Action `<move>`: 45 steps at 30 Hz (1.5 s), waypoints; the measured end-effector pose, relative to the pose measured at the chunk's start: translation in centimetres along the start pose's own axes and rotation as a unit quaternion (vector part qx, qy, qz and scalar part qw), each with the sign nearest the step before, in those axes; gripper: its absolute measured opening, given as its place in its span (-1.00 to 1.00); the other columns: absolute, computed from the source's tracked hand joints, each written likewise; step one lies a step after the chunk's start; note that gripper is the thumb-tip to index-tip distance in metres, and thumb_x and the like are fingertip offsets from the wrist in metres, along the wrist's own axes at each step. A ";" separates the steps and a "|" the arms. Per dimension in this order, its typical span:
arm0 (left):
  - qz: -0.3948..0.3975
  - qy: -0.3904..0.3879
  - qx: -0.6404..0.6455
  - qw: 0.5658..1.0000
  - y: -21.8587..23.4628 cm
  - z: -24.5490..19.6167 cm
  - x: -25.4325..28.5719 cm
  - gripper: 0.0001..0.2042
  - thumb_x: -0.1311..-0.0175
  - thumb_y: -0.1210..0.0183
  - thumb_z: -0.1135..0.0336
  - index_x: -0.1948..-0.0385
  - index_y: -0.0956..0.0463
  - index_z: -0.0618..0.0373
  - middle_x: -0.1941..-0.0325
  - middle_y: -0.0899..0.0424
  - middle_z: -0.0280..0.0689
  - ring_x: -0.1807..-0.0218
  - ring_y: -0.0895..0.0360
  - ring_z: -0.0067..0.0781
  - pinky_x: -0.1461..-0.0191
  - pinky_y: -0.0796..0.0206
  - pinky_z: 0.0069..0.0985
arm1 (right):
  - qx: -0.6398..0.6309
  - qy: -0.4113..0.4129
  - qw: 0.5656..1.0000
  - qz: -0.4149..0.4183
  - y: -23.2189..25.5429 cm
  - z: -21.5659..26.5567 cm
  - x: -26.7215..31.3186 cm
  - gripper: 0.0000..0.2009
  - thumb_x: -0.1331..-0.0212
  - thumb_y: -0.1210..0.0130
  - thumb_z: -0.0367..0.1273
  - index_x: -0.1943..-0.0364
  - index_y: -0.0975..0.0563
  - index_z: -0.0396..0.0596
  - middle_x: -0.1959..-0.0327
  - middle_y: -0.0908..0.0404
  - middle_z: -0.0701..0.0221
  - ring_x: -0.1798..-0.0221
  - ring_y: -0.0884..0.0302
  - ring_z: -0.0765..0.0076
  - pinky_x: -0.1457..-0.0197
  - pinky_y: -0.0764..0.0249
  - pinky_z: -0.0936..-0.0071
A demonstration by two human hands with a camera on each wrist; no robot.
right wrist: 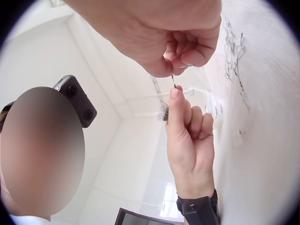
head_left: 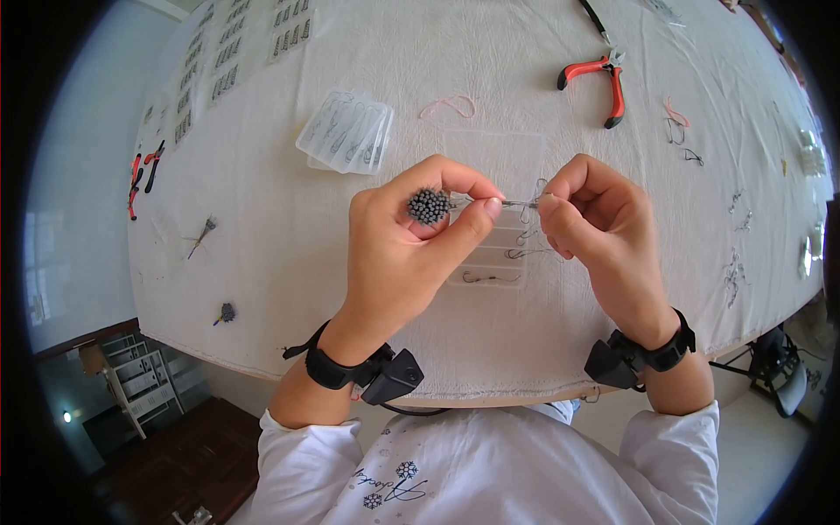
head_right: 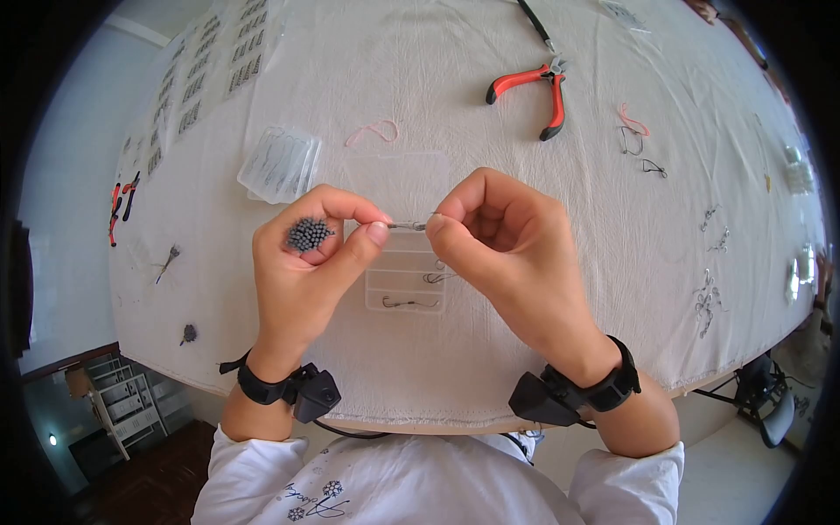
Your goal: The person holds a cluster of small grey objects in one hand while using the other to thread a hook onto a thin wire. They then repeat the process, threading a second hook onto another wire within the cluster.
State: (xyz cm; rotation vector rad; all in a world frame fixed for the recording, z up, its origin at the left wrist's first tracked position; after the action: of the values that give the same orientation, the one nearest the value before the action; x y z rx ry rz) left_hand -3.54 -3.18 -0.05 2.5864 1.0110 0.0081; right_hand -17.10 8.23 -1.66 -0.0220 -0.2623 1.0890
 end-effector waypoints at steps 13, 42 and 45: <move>-0.021 -0.011 -0.023 0.999 -0.1 -0.1 0.2 -0.97 -0.22 -0.24 0.47 0.38 -0.59 0.19 0.66 -0.25 -0.65 0.59 -0.07 -0.89 0.52 0.14 -0.78 | -0.007 0.000 1.000 -0.001 -0.2 -0.5 -0.1 -0.91 -0.19 -0.16 -0.47 0.40 -0.49 -0.15 0.46 -0.52 0.60 0.40 -0.38 0.81 0.35 -0.33 0.78; -0.009 -0.055 -0.062 0.997 -0.1 -0.7 -0.1 -0.78 -0.04 -0.30 0.55 0.23 -0.63 0.14 0.63 -0.33 -0.59 0.61 -0.04 -0.85 0.51 0.14 -0.76 | -0.008 0.010 1.000 -0.020 0.0 -0.2 -0.1 -0.91 -0.22 -0.15 -0.44 0.37 -0.50 -0.14 0.42 -0.52 0.62 0.36 -0.39 0.83 0.34 -0.32 0.80; -0.010 -0.046 -0.059 0.997 0.0 -0.6 -0.1 -0.87 -0.07 -0.29 0.53 0.33 -0.62 0.16 0.63 -0.35 -0.59 0.61 -0.06 -0.84 0.52 0.13 -0.75 | -0.007 0.009 1.000 -0.014 0.0 -0.2 -0.1 -0.92 -0.22 -0.16 -0.45 0.37 -0.50 -0.14 0.42 -0.52 0.61 0.36 -0.40 0.82 0.33 -0.33 0.80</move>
State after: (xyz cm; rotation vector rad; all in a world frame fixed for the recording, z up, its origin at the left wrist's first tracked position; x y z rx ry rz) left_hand -3.63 -3.07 0.50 2.4470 0.9739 -0.0552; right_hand -17.11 8.16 -1.89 -0.0407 -0.2534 1.0585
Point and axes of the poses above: each hand's wrist, its own x-axis away from the middle knuckle, its own y-axis out of the back of the hand, z = x × y, the point moved 5 cm from there along -x, towards the middle knuckle
